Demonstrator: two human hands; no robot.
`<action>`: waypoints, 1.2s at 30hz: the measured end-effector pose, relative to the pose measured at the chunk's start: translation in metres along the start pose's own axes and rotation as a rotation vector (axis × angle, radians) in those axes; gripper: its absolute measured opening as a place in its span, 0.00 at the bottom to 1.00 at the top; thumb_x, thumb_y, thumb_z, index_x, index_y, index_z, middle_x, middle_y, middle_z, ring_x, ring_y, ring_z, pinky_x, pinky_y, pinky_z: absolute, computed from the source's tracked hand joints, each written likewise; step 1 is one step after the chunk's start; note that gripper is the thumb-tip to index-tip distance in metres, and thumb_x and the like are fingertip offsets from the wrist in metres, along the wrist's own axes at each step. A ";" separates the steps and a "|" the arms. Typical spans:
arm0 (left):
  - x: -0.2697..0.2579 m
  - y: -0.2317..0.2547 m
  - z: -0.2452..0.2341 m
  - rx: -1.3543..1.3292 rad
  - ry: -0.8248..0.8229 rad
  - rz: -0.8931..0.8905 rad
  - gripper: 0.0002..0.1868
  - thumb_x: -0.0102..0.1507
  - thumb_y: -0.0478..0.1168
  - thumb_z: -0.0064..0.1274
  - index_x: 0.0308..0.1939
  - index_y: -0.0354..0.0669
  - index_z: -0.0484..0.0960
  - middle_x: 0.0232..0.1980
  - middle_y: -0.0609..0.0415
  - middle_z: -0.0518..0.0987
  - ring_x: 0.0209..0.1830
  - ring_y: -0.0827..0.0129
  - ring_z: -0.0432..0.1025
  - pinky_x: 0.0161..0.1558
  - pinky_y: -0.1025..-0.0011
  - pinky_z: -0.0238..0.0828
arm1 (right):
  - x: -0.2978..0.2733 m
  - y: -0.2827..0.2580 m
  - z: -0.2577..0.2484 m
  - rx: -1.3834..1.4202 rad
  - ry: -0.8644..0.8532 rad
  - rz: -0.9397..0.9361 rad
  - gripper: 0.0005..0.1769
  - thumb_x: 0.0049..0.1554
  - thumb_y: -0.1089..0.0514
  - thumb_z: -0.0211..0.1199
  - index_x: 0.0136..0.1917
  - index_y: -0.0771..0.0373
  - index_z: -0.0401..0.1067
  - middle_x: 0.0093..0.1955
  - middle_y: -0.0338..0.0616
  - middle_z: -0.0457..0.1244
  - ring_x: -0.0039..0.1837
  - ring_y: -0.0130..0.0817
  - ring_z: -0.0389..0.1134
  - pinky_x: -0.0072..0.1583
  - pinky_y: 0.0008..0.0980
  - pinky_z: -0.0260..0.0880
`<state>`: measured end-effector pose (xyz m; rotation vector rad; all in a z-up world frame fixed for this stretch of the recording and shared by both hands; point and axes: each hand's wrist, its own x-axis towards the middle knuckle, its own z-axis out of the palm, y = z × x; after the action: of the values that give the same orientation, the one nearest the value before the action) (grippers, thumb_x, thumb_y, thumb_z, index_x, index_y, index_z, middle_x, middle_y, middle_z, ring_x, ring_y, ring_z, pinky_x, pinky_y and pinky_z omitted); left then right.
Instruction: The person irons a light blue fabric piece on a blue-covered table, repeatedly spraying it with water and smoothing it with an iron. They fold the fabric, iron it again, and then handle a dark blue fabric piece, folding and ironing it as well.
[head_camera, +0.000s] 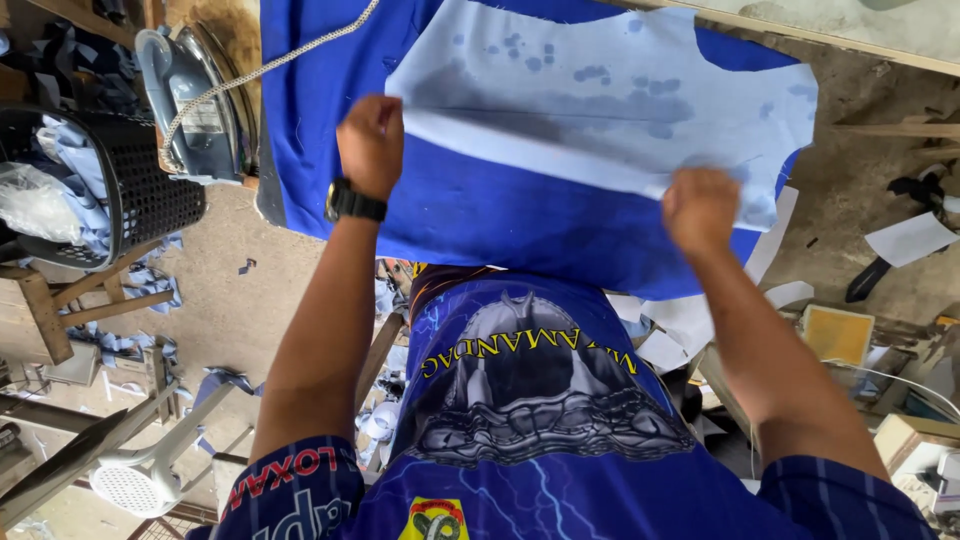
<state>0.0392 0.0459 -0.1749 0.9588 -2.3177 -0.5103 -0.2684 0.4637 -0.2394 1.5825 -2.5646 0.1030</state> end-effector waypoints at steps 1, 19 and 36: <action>0.019 0.013 -0.008 -0.077 -0.025 0.058 0.11 0.67 0.35 0.52 0.29 0.44 0.75 0.27 0.54 0.72 0.27 0.62 0.66 0.30 0.61 0.60 | 0.013 0.016 -0.008 -0.010 -0.056 0.065 0.05 0.55 0.61 0.55 0.37 0.56 0.68 0.36 0.42 0.61 0.39 0.44 0.62 0.42 0.45 0.58; -0.079 -0.011 0.017 -0.411 -0.172 -0.720 0.07 0.62 0.37 0.57 0.41 0.47 0.88 0.28 0.63 0.82 0.27 0.80 0.73 0.35 0.78 0.71 | -0.023 0.064 -0.077 -0.177 0.153 -0.058 0.10 0.48 0.59 0.63 0.45 0.52 0.73 0.44 0.38 0.57 0.50 0.39 0.59 0.53 0.36 0.55; -0.172 -0.051 0.046 0.092 -0.107 -0.739 0.05 0.56 0.42 0.57 0.36 0.58 0.83 0.30 0.59 0.81 0.33 0.58 0.78 0.38 0.59 0.76 | -0.052 0.062 -0.019 -0.026 0.315 0.071 0.21 0.49 0.57 0.68 0.56 0.59 0.73 0.51 0.48 0.64 0.53 0.48 0.66 0.57 0.46 0.60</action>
<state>0.1355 0.1436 -0.2991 1.8808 -2.0288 -0.7562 -0.2998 0.5396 -0.2270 1.3430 -2.3656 0.2988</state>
